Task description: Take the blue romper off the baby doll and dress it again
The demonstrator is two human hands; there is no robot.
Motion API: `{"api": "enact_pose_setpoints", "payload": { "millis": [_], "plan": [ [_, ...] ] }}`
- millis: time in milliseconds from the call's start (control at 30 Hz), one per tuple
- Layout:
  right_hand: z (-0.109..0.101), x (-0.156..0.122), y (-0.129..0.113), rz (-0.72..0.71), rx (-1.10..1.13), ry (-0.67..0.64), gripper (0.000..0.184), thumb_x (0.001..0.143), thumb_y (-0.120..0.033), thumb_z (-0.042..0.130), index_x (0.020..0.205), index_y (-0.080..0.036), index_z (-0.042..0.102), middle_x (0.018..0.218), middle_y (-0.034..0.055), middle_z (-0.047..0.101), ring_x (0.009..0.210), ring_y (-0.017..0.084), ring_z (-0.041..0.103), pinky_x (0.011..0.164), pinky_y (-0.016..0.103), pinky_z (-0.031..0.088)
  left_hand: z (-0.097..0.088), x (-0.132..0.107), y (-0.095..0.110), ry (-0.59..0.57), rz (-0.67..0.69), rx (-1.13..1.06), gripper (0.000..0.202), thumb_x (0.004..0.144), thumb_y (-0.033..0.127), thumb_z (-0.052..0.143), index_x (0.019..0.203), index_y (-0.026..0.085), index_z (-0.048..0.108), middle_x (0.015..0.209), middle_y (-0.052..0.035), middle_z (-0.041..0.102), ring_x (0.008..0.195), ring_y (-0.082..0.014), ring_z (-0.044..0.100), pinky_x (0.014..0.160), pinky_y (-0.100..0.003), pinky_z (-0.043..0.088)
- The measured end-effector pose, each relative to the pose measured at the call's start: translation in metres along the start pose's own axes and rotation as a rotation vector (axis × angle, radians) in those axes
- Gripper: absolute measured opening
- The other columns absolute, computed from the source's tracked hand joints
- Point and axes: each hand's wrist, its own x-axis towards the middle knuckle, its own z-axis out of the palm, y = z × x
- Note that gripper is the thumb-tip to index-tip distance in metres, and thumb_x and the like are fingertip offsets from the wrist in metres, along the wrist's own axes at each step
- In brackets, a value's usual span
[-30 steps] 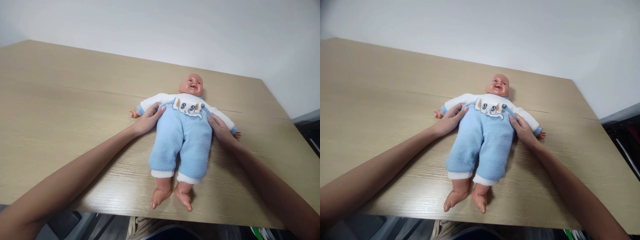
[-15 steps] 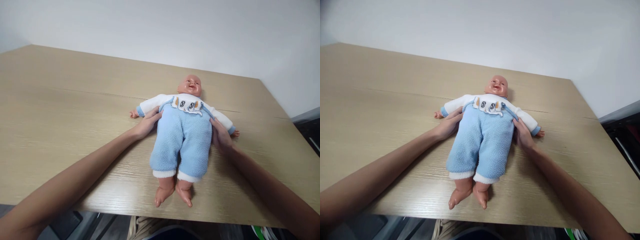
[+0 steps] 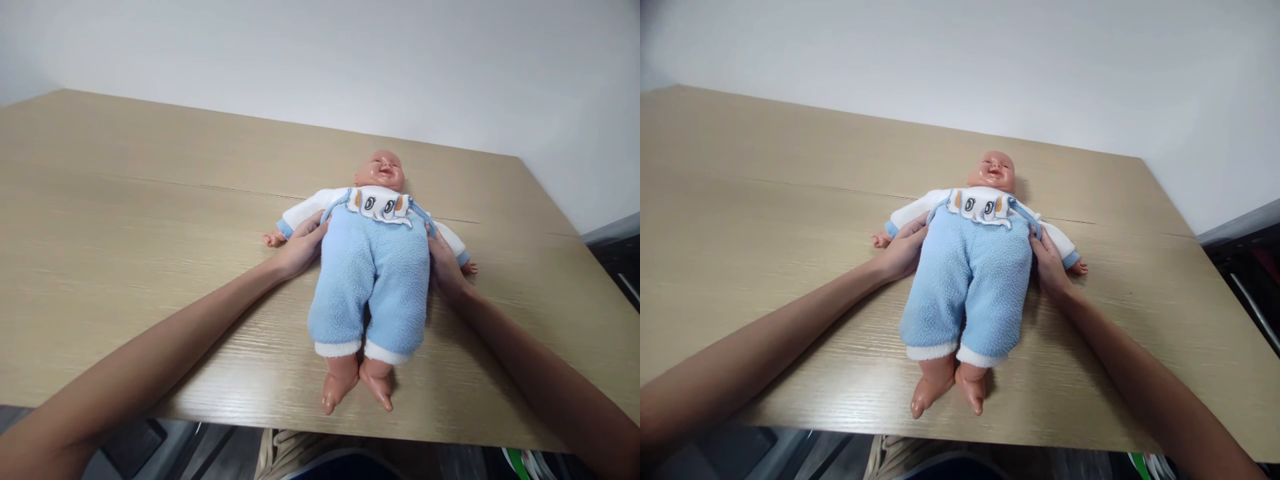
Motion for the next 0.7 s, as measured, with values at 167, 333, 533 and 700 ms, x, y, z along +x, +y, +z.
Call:
{"api": "enact_pose_setpoints", "payload": {
  "millis": [167,333,533,700],
  "plan": [
    [-0.003,0.001,0.001,-0.026,-0.025,0.001,0.031,0.096,-0.058,0.078,0.116,-0.035,0.07,0.126,-0.0001,0.083,0.137,0.029,0.072,0.12,0.048,0.056,-0.014,0.005,0.007,-0.11,0.02,0.151,0.04,0.091,0.057,0.09,0.101,0.02,0.076,0.087,-0.0002,0.068,0.079,-0.0174,0.054,0.074,-0.03,0.042],
    [-0.01,0.002,-0.002,-0.031,-0.091,-0.056,0.026,0.095,-0.055,0.072,0.107,-0.033,0.066,0.109,0.0002,0.077,0.118,0.029,0.072,0.111,0.046,0.057,-0.023,0.005,0.018,-0.123,0.086,0.405,0.04,0.097,0.06,0.079,0.105,0.021,0.075,0.101,-0.0037,0.071,0.096,-0.024,0.059,0.09,-0.035,0.047],
    [-0.033,0.0,-0.014,0.001,-0.201,-0.234,0.019,0.086,-0.038,0.077,0.102,-0.03,0.068,0.094,-0.0014,0.071,0.097,0.026,0.067,0.094,0.04,0.053,-0.038,0.005,0.028,-0.198,0.123,0.642,0.038,0.101,0.058,0.07,0.095,0.021,0.065,0.093,-0.0007,0.058,0.091,-0.0228,0.052,0.089,-0.034,0.044],
    [-0.044,0.0,-0.02,-0.119,-0.399,-0.313,0.028,0.081,-0.037,0.09,0.102,-0.028,0.074,0.103,0.0026,0.079,0.103,0.032,0.07,0.101,0.045,0.055,-0.057,0.005,0.027,-0.243,0.132,0.676,0.042,0.089,0.056,0.085,0.11,0.02,0.077,0.115,-0.0081,0.072,0.116,-0.0314,0.063,0.109,-0.036,0.046]
  ]
}}
